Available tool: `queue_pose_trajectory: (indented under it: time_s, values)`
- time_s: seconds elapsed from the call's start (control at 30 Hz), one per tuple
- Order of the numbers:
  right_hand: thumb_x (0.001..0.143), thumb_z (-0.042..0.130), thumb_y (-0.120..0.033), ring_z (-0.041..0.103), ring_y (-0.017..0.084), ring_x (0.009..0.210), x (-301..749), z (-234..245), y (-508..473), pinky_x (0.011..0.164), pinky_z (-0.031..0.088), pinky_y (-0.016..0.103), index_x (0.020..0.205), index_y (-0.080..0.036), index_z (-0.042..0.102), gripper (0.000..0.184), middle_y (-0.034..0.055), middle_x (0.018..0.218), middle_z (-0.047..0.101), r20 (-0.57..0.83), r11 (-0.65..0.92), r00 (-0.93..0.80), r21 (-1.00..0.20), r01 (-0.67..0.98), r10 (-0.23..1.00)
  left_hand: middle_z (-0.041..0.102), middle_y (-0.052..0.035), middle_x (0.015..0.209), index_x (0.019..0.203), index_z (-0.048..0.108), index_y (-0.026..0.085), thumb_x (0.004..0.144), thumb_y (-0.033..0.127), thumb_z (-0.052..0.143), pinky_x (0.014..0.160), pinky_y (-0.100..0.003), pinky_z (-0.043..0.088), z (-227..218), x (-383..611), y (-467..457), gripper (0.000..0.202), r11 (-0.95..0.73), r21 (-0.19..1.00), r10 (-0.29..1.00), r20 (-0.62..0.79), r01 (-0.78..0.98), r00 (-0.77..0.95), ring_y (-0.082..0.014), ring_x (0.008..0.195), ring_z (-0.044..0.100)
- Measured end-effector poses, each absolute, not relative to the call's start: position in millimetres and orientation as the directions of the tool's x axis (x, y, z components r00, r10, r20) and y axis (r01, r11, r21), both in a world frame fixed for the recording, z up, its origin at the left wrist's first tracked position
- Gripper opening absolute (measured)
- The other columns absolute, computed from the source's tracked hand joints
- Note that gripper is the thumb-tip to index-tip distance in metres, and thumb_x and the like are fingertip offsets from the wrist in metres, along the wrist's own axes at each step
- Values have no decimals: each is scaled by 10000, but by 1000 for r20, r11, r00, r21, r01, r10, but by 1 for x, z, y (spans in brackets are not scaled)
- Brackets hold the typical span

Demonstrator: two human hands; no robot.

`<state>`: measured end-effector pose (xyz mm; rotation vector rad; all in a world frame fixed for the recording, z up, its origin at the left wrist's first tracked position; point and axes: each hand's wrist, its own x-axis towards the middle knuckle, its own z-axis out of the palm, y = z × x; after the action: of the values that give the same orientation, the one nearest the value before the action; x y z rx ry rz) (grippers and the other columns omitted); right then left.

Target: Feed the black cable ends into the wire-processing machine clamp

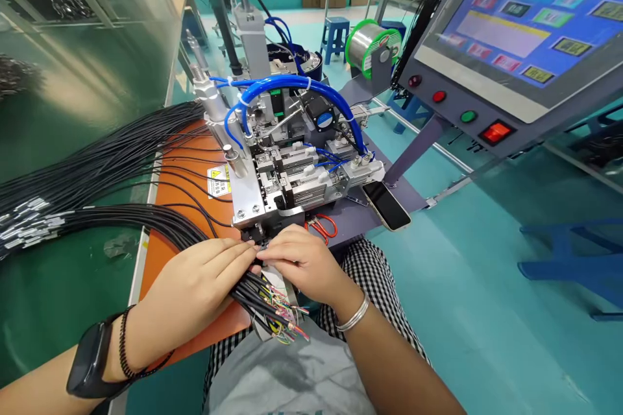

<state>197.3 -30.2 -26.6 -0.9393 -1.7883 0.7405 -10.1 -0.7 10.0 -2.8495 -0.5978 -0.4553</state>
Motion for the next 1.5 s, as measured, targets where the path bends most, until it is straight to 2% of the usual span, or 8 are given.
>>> queue_pose_trajectory:
  time_s: [0.1, 0.3, 0.47, 0.6, 0.7, 0.9, 1.2, 1.5]
  values:
    - [848, 620, -172, 627, 160, 846, 190, -28, -32, 801, 502, 335, 963, -241, 713, 163, 27, 882, 726, 446, 483, -195, -842, 240, 874, 654, -127, 1066, 1050, 600, 65, 842, 72, 477, 846, -386, 512, 8, -10, -5, 242, -900, -71, 368, 407, 431, 836, -233, 966, 590]
    - [751, 715, -203, 636, 153, 787, 180, -30, -37, 708, 522, 278, 862, -222, 662, 124, 9, 836, 680, 213, 199, 39, -955, 220, 976, 663, -75, 950, 1181, 529, 122, 850, 81, 460, 693, -352, 492, 4, -9, -7, 341, -863, 23, 487, 307, 505, 818, -194, 781, 581]
    - [777, 697, -209, 607, 189, 851, 179, -31, -43, 787, 498, 347, 801, -233, 668, 44, 34, 852, 660, 417, 326, 182, -864, 385, 891, 653, -64, 947, 1029, 573, 137, 831, 65, 457, 707, -351, 464, 3, -8, -8, 240, -838, 62, 530, 328, 542, 782, -196, 787, 564]
    - [833, 627, -183, 555, 177, 761, 184, -29, -51, 726, 473, 351, 888, -236, 689, 98, 35, 802, 656, 576, 471, 34, -700, 537, 817, 618, -44, 800, 968, 573, 142, 850, 117, 479, 654, -349, 437, 2, -7, -6, 152, -827, 32, 537, 336, 561, 774, -203, 728, 540]
    - [847, 613, -210, 545, 194, 779, 185, -27, -53, 742, 445, 375, 907, -228, 692, 101, 38, 817, 685, 524, 502, -146, -641, 581, 839, 590, -41, 757, 936, 571, 140, 851, 135, 488, 640, -340, 419, 2, -7, -5, 119, -818, 29, 548, 339, 574, 765, -201, 717, 526]
    - [820, 640, -216, 569, 172, 735, 176, -22, -49, 709, 462, 321, 811, -218, 673, 34, 14, 735, 661, 342, 239, 132, -838, 491, 930, 535, -32, 702, 854, 566, 154, 825, 96, 432, 612, -323, 380, 3, -7, -5, 149, -822, 11, 539, 341, 570, 771, -184, 669, 473]
    - [893, 522, -187, 566, 172, 793, 174, -16, -39, 798, 440, 337, 832, -208, 668, 160, 25, 826, 694, 370, 389, -143, -767, 511, 918, 544, -34, 760, 856, 565, 160, 832, 68, 452, 630, -336, 379, 2, -7, -6, 147, -834, 1, 536, 239, 551, 810, -198, 708, 457]
    - [834, 603, -178, 591, 176, 810, 175, -22, -38, 745, 459, 298, 785, -217, 674, 94, 19, 804, 681, 180, 125, 98, -906, 405, 979, 600, -79, 974, 1142, 543, 122, 805, 28, 468, 706, -348, 446, -3, -7, -4, 358, -828, 28, 547, 259, 559, 796, -210, 828, 517]
